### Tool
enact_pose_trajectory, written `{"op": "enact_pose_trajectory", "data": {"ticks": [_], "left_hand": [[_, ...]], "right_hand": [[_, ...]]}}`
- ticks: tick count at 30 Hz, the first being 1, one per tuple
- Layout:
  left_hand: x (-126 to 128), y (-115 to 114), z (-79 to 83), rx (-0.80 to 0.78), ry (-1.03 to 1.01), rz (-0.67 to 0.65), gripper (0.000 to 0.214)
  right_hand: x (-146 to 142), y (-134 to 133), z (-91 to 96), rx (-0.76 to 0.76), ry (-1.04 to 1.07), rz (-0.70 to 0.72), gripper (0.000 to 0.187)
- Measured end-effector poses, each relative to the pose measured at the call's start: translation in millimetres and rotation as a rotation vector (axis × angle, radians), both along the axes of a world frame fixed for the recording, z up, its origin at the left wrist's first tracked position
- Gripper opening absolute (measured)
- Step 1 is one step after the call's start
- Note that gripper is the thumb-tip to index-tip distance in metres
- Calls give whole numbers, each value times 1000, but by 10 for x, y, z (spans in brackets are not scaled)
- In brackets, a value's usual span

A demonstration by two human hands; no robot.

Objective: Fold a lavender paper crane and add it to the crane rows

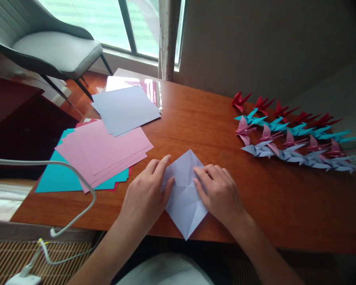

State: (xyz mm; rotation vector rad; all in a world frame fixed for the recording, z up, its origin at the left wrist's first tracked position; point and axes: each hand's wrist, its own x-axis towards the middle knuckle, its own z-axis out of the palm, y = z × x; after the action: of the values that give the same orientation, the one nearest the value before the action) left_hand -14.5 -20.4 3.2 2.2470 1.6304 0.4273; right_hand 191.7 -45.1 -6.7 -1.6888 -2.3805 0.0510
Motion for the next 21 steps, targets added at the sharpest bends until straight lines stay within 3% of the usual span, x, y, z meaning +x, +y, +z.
{"op": "enact_pose_trajectory", "data": {"ticks": [8,12,21], "left_hand": [[109,-82,-10,97,-242,-16,37],[184,-166,5,73,-362,-16,29],[148,-266,-57,180,-48,-129,47]], "right_hand": [[-168,16,41,-115,-95,-15,41],[-191,51,82,-146,-113,-28,44],[-240,172,153,-227,-126,-90,48]]}}
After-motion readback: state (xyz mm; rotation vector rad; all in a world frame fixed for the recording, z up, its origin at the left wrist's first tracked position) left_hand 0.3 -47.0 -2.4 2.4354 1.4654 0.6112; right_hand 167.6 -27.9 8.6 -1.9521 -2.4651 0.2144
